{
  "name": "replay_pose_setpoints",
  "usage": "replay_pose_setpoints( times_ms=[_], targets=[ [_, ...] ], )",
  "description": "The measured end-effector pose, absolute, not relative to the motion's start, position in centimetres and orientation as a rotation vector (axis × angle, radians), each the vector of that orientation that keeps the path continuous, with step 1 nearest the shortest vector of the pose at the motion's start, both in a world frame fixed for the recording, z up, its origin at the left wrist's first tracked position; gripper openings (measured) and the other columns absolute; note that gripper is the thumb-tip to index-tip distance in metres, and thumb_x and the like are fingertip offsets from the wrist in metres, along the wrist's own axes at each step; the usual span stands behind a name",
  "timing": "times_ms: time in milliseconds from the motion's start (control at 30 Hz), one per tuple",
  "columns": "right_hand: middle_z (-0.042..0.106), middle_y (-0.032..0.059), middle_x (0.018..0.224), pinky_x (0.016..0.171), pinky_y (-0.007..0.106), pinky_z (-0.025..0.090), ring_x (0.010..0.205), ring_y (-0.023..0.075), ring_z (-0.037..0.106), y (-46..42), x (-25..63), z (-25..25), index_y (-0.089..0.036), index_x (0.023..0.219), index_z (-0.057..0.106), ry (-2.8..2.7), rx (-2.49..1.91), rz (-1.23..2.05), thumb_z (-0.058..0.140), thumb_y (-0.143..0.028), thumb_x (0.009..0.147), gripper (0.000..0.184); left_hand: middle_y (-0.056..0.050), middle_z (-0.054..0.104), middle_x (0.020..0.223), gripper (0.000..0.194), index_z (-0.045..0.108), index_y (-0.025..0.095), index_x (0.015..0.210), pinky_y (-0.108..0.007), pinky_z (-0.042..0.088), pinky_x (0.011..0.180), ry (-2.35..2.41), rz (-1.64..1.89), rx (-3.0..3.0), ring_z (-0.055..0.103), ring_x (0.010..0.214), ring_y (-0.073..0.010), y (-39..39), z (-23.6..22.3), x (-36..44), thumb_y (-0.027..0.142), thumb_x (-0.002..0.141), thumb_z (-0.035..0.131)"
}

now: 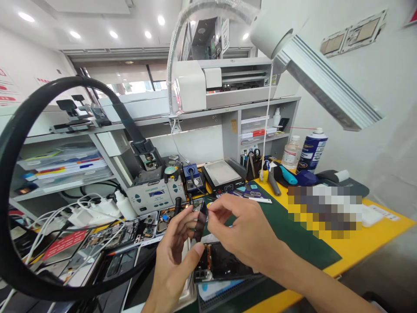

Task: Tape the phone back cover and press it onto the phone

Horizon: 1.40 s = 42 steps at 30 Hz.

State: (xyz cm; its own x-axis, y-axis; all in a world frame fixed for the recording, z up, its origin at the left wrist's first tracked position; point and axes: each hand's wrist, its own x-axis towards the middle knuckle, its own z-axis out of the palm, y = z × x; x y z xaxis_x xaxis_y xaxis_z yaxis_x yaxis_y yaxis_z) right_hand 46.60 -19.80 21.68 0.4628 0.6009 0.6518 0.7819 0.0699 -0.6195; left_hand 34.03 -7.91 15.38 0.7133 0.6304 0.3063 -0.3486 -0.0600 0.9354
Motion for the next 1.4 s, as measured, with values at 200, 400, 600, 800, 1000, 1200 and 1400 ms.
replay_pose_setpoints(
  times_ms=[200,400,600,800,1000,1200,1400],
  targets=[
    [0.071,-0.0026,0.068,0.054,0.023,0.049,0.061,0.015,0.065,-20.0,46.6,22.4,-0.023,0.077,0.068,-1.116,-1.532,0.175,0.063,-0.016,0.085,0.012,-0.015,0.071,0.126,0.065,0.063,0.023,0.137,-0.034,0.054,0.072,0.177,0.712,1.291,0.068,0.105,-0.0326,-8.2,16.0,34.4,0.045,0.078,0.08],
    [0.074,-0.0003,0.069,0.057,0.029,0.057,0.067,0.022,0.073,-20.5,50.1,21.7,-0.026,0.074,0.07,-0.95,-1.439,0.392,0.07,-0.021,0.083,0.01,-0.015,0.074,0.109,0.068,0.067,0.022,0.134,-0.042,0.053,0.065,0.231,0.499,1.157,0.068,0.073,-0.0298,-7.8,17.5,33.5,0.056,0.076,0.076],
    [0.071,0.0013,0.063,0.047,0.028,0.055,0.057,0.0207,0.072,-21.1,57.0,19.8,-0.026,0.066,0.068,-0.861,-1.388,0.565,0.066,-0.022,0.081,0.016,-0.019,0.075,0.091,0.056,0.077,0.013,0.112,-0.041,0.053,0.07,0.242,0.389,0.981,0.067,0.069,-0.0284,-7.1,18.4,32.8,0.058,0.085,0.059],
    [0.073,0.0009,0.069,0.049,0.028,0.057,0.059,0.02,0.073,-21.5,57.5,18.5,-0.026,0.071,0.065,-0.856,-1.341,0.708,0.063,-0.026,0.08,0.01,-0.018,0.075,0.117,0.048,0.075,0.015,0.117,-0.041,0.055,0.077,0.28,0.565,1.058,0.07,0.079,-0.0284,-6.2,17.9,33.3,0.052,0.089,0.061],
    [0.075,0.0016,0.075,0.049,0.028,0.055,0.061,0.0199,0.073,-22.1,57.4,18.5,-0.026,0.071,0.065,-0.952,-1.426,0.713,0.062,-0.027,0.081,0.011,-0.011,0.076,0.114,0.045,0.073,0.029,0.122,-0.045,0.053,0.084,0.361,0.736,1.432,0.068,0.102,-0.0371,-5.4,16.8,33.8,0.043,0.08,0.08],
    [0.068,-0.0009,0.061,0.049,0.026,0.042,0.055,0.0166,0.061,-21.5,55.3,17.4,-0.024,0.07,0.074,-1.303,-1.637,0.53,0.065,-0.017,0.077,0.014,-0.01,0.076,0.112,0.043,0.075,0.03,0.12,-0.051,0.051,0.093,0.375,0.796,1.622,0.068,0.102,-0.0384,-5.4,16.8,33.9,0.046,0.08,0.08],
    [0.078,0.0023,0.086,0.073,0.035,0.048,0.079,0.0233,0.068,-20.8,54.5,16.1,-0.026,0.074,0.079,-1.566,-1.706,0.339,0.064,-0.014,0.078,0.021,-0.012,0.076,0.111,0.048,0.076,0.028,0.119,-0.055,0.051,0.093,0.381,0.838,1.59,0.068,0.103,-0.0415,-5.6,16.5,34.1,0.047,0.075,0.082]
  ],
)
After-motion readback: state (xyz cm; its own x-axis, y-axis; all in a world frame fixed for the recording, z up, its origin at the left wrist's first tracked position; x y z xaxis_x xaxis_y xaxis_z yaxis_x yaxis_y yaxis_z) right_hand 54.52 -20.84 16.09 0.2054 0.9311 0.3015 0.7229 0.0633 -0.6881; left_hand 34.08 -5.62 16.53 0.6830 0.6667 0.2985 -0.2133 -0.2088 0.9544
